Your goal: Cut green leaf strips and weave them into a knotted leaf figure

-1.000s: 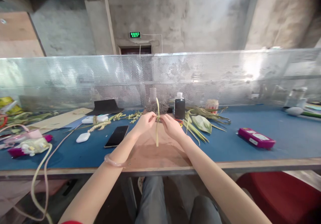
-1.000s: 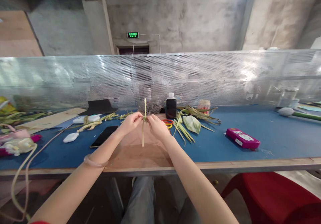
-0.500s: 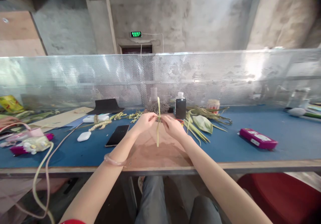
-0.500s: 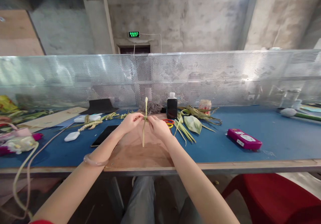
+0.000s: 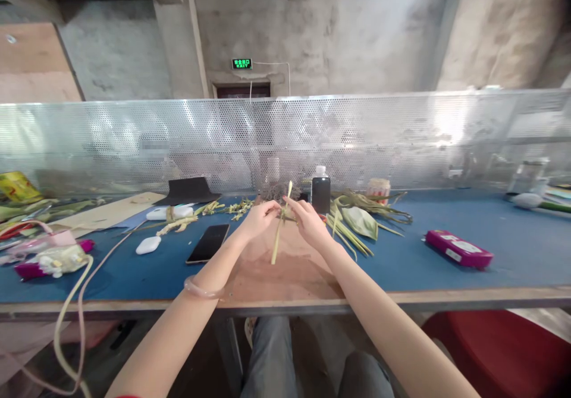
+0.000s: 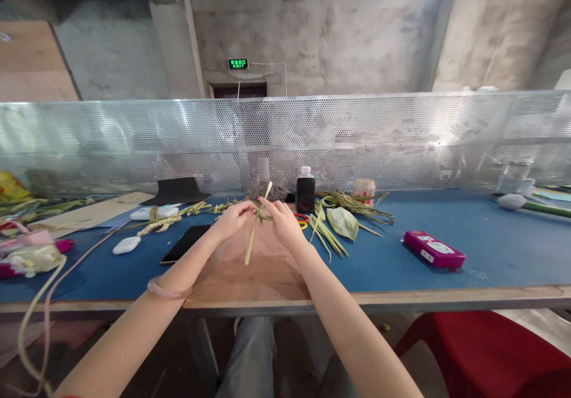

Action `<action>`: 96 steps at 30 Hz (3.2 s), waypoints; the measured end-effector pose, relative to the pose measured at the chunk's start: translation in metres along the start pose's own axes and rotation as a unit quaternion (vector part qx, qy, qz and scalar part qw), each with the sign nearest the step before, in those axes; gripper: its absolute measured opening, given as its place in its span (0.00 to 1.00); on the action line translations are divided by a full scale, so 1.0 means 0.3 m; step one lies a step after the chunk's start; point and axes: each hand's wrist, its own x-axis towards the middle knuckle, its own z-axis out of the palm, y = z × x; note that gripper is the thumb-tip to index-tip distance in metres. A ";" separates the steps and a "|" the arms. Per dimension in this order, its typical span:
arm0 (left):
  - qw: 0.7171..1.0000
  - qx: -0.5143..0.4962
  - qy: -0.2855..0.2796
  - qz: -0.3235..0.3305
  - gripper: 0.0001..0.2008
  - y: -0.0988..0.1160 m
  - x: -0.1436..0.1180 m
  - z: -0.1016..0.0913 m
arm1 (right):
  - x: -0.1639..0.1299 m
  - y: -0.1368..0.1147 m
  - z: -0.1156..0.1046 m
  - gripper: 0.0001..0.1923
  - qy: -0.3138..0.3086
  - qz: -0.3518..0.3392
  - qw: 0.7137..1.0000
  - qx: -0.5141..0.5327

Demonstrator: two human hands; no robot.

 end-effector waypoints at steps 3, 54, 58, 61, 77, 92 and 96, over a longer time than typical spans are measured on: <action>0.999 0.035 0.007 0.008 0.09 0.000 0.006 -0.002 | 0.003 0.008 -0.006 0.16 0.020 0.003 0.999 -0.031; 0.997 0.061 0.046 0.015 0.09 0.020 -0.025 0.024 | -0.006 -0.032 -0.022 0.12 -0.004 0.018 0.999 -0.027; 0.996 0.068 0.056 0.025 0.10 0.018 -0.020 0.026 | -0.006 -0.040 -0.022 0.11 0.011 0.023 0.999 -0.036; 0.990 0.095 0.098 0.031 0.09 0.027 -0.018 0.033 | -0.006 -0.045 -0.018 0.10 0.022 0.029 0.998 -0.044; 0.967 0.209 0.140 0.023 0.08 0.043 -0.027 0.066 | -0.007 -0.040 0.015 0.09 0.078 0.072 0.994 0.025; 0.963 0.243 0.114 0.035 0.07 0.021 -0.024 0.052 | 0.007 -0.024 0.032 0.19 0.065 0.091 0.955 0.273; 0.963 0.246 0.108 0.038 0.09 0.016 -0.024 0.049 | 0.010 -0.029 0.025 0.17 0.045 0.119 0.929 0.346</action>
